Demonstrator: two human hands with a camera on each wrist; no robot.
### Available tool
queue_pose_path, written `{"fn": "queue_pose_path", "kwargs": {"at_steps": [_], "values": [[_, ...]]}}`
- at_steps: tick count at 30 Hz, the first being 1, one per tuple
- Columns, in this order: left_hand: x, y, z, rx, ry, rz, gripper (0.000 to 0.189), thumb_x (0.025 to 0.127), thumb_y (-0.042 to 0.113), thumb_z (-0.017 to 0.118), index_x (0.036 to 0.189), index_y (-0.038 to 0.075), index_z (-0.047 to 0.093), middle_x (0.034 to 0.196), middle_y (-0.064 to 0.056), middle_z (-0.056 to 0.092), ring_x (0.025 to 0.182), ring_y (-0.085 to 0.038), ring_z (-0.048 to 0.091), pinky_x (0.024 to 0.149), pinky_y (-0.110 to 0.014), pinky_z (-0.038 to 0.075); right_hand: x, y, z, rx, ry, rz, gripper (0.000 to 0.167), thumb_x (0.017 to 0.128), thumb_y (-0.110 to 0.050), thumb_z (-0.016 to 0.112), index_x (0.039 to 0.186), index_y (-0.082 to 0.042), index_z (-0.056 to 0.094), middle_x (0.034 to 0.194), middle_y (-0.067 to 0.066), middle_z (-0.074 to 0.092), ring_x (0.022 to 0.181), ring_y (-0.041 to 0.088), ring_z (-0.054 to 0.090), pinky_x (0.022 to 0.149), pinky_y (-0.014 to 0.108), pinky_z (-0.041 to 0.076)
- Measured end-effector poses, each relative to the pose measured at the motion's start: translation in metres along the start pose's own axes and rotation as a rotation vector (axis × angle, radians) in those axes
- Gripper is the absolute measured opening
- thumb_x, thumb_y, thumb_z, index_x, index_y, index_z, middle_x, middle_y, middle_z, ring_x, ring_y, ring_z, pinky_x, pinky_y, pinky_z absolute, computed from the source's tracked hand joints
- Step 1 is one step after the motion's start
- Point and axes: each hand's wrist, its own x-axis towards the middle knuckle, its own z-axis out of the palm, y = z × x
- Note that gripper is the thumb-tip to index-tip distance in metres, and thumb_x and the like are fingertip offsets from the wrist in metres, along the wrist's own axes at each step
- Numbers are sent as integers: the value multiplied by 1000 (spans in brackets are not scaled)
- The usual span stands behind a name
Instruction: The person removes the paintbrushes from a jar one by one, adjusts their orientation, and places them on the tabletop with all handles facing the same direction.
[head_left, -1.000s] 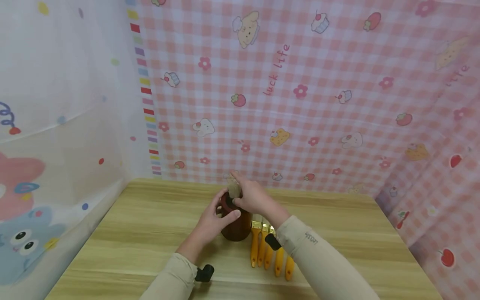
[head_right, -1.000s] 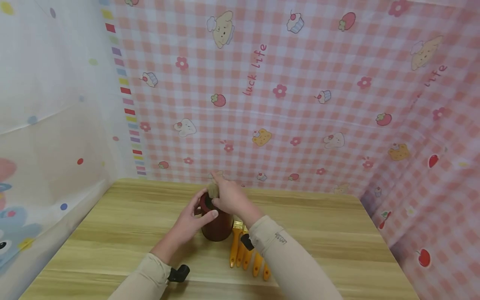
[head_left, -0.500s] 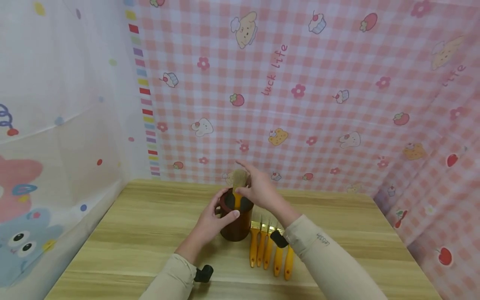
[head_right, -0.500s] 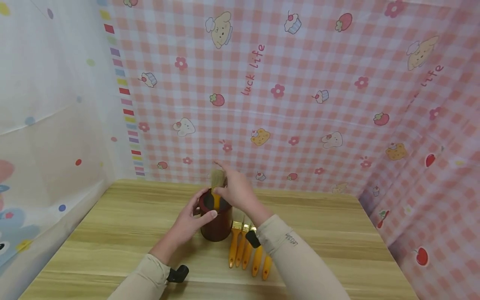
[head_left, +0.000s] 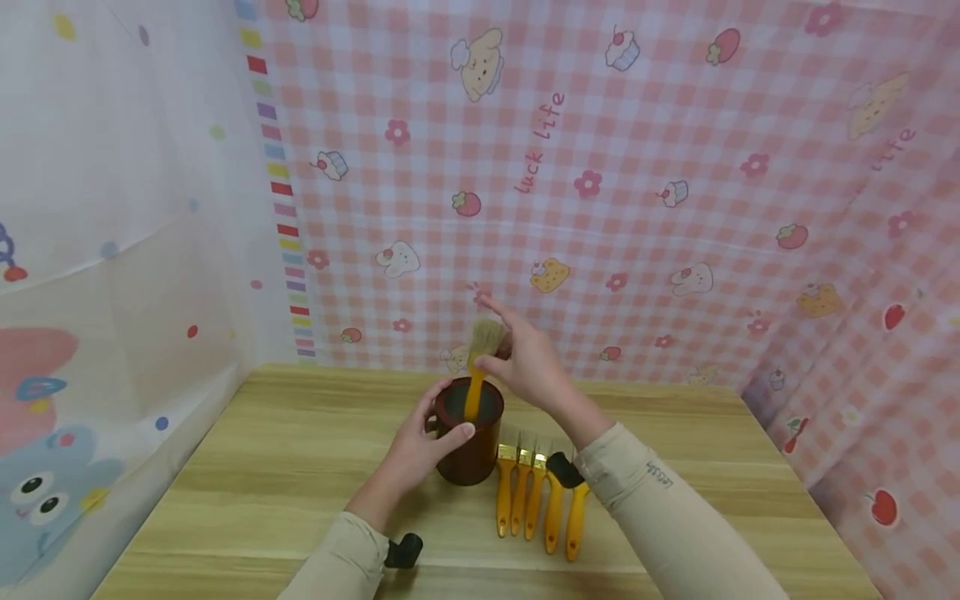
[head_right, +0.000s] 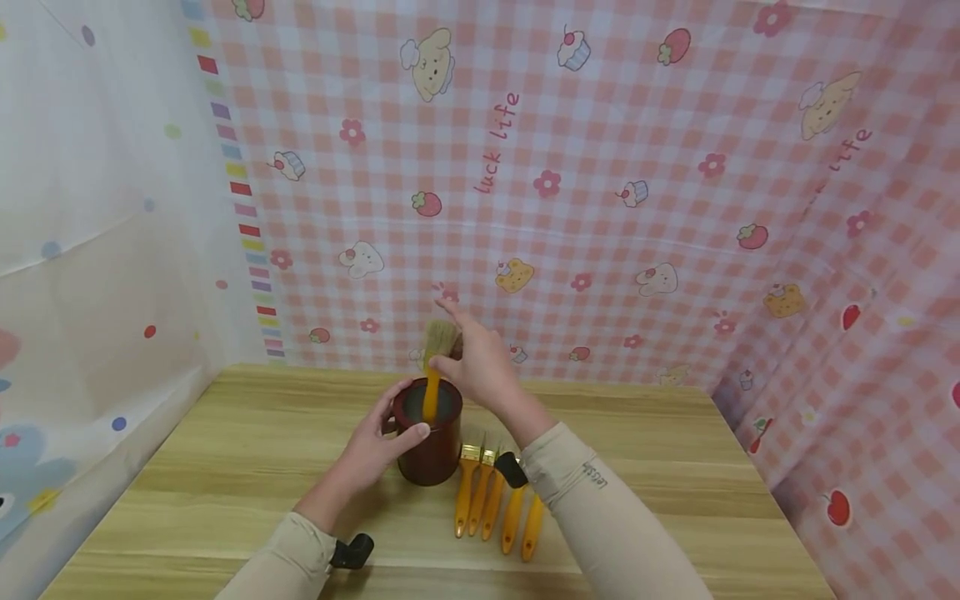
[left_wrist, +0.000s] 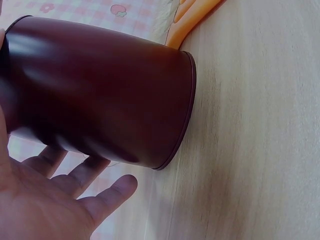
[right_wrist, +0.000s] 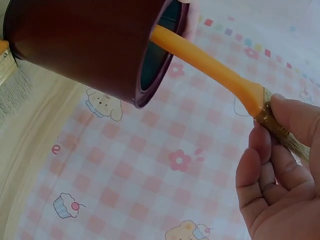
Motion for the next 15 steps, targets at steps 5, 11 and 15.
{"fn": "queue_pose_path", "kwargs": {"at_steps": [5, 11, 15], "values": [[1, -2, 1, -9, -7, 6, 80, 93, 49, 82, 158, 55, 37, 150, -5, 59, 139, -35, 57, 110, -59, 53, -1, -1, -8, 62, 32, 0, 85, 98, -17, 80, 168, -35, 34, 80, 5, 73, 66, 15, 67, 60, 31, 57], [1, -2, 1, -22, -7, 6, 81, 93, 47, 83, 160, 52, 38, 154, -7, 57, 141, -37, 56, 111, -59, 53, -1, 3, -20, 227, 132, -2, 85, 99, -18, 80, 168, -35, 33, 88, 10, 78, 72, 18, 71, 65, 33, 60], [0, -1, 1, -13, -6, 9, 81, 93, 47, 83, 161, 51, 38, 154, -8, 57, 141, -39, 56, 111, -60, 53, -3, 10, -31, 383, 245, 31, 86, 99, -16, 79, 168, -36, 32, 99, 19, 80, 82, 16, 75, 74, 26, 61]]}}
